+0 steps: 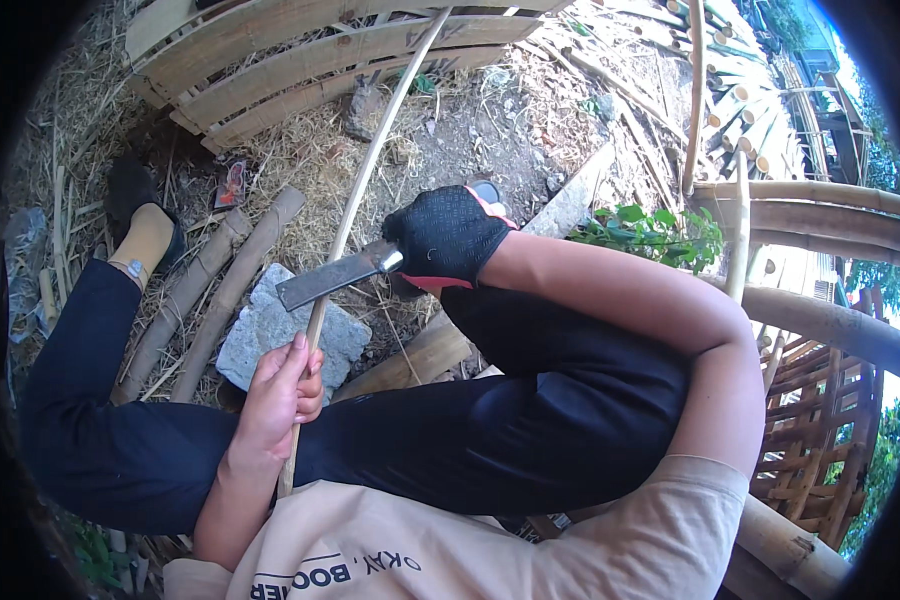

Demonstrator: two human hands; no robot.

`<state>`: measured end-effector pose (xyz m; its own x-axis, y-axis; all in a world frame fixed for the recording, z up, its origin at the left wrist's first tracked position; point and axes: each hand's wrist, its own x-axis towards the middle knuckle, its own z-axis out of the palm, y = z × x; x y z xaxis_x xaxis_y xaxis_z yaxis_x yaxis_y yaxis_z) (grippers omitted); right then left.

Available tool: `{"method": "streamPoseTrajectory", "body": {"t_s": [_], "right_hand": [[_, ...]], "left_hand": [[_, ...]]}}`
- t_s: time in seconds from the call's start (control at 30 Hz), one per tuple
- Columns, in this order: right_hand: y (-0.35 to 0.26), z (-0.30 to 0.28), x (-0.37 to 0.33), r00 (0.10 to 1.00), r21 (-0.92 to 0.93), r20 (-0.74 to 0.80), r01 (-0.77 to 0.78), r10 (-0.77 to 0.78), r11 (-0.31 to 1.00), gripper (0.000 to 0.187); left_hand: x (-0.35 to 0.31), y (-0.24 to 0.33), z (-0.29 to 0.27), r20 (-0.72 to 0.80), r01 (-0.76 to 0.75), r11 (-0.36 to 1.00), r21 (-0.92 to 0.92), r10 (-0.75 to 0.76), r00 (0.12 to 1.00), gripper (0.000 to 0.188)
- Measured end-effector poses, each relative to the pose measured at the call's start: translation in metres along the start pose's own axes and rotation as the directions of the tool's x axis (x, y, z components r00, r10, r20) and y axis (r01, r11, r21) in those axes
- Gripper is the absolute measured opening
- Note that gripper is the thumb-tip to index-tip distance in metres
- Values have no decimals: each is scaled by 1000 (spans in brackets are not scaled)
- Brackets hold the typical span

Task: The person is using a metal scraper to shave the surface of a long wooden stick while sitting on the ground. They hold the stick with one hand and repeatedly scrape along its length with the tool held in the other hand.

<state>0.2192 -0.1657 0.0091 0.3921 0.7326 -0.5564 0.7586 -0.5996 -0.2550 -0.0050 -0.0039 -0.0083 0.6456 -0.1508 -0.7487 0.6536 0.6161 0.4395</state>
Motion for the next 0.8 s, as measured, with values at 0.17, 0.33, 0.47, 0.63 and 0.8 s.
{"method": "streamPoseTrajectory", "body": {"t_s": [0.17, 0.33, 0.47, 0.63, 0.8], "right_hand": [[9, 1, 6, 998, -52, -58, 28, -31, 998, 33], [26, 11, 11, 992, -85, -106, 63, -72, 994, 29], [53, 5, 7, 970, -4, -206, -132, 128, 991, 23], [86, 0, 5, 913, -6, -286, -305, 291, 952, 25], [67, 1, 0, 915, 71, -288, -276, 285, 959, 29]], "left_hand": [[0, -1, -1, 12, -13, 1000, 24, 13, 1000, 40], [0, -1, -1, 20, -10, 1000, 21, 10, 1000, 40], [-3, -1, 1, 31, -9, 1000, 24, 9, 999, 40], [-2, -2, 3, 26, 17, 1000, 15, -18, 1000, 39], [-4, 2, 1, 12, 12, 1000, -7, -12, 1000, 39]]}}
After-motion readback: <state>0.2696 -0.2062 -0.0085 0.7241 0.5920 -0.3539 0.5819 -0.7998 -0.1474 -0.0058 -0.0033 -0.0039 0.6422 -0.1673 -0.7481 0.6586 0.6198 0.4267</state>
